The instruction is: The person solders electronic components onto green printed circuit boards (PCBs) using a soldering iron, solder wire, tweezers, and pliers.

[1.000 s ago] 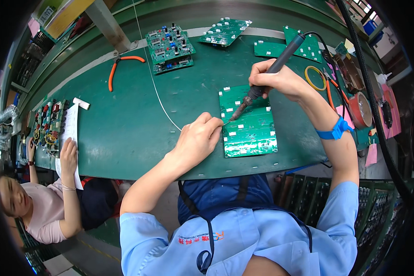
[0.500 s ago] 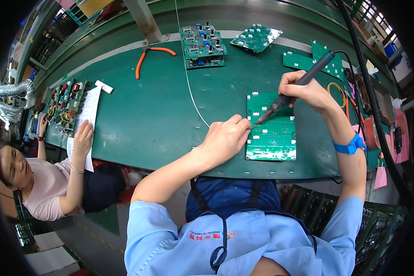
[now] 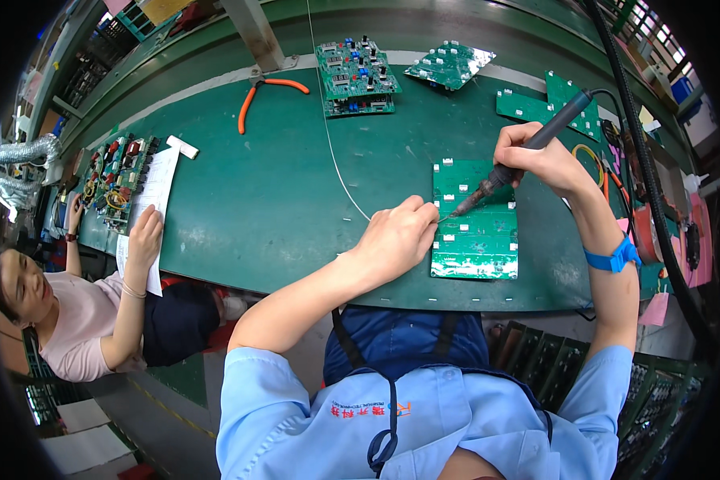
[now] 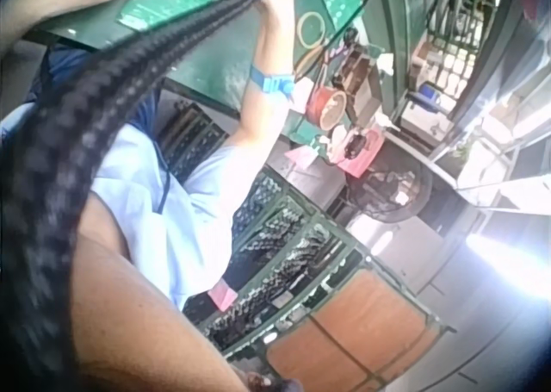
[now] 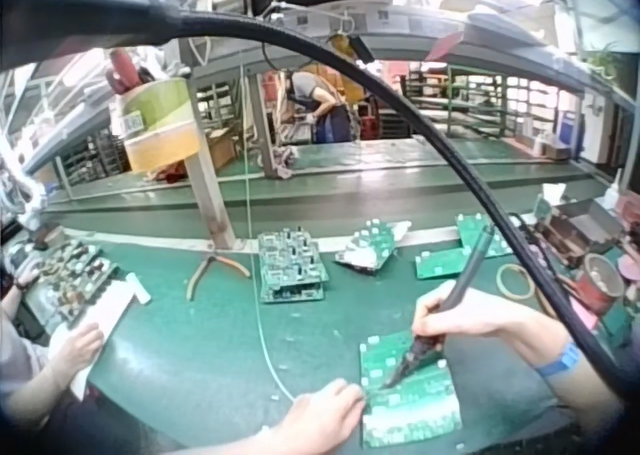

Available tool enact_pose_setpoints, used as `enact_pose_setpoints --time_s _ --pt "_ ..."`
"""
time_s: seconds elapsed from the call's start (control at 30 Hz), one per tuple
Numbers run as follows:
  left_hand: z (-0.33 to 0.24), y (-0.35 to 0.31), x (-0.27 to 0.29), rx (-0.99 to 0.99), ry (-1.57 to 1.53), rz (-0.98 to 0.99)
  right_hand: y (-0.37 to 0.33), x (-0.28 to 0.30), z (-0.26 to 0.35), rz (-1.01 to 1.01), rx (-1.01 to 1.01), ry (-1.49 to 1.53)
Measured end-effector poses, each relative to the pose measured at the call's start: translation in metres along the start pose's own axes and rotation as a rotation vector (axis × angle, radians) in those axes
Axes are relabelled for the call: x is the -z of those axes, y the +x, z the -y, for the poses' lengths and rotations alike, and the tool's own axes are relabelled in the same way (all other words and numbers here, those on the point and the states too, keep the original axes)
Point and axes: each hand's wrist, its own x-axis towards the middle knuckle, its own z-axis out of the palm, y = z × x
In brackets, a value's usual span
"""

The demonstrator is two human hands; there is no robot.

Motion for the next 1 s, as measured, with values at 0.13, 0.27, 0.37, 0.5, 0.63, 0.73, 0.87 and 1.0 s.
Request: enact_pose_setpoints --time_s 0.13,0.27,0.37,0.5,0.63,0.73,0.87,1.0 --pt "-0.001 0.002 -0.004 -0.020 -0.029 0.021 0.001 0.003 -0.005 0.001 0.026 -0.008" --pt "0.001 0.002 -0.005 -0.010 0.008 0.015 0.000 0.003 -0.004 0.015 0.022 -0.020" --pt "0.002 0.000 -0.004 -0.015 0.035 0.002 -0.001 0.002 -0.004 -0.004 0.023 -0.001" --pt "0.000 0.000 0.008 0.008 0.053 -0.044 -0.005 0.005 -0.003 -0.034 0.025 0.013" --pt "0.010 -0.005 0.034 0.071 0.297 0.037 -0.010 0.012 -0.002 -0.087 0.029 0.056" --pt "0.018 -0.004 0.046 0.035 0.385 0.011 -0.013 0.013 -0.003 -0.156 0.081 0.086" --pt "0.031 0.019 0.050 0.041 0.369 0.059 -0.024 0.027 -0.019 -0.203 0.108 0.185" --pt "0.036 0.055 0.041 0.025 0.179 0.230 -0.047 0.051 -0.069 -0.587 0.116 0.389"
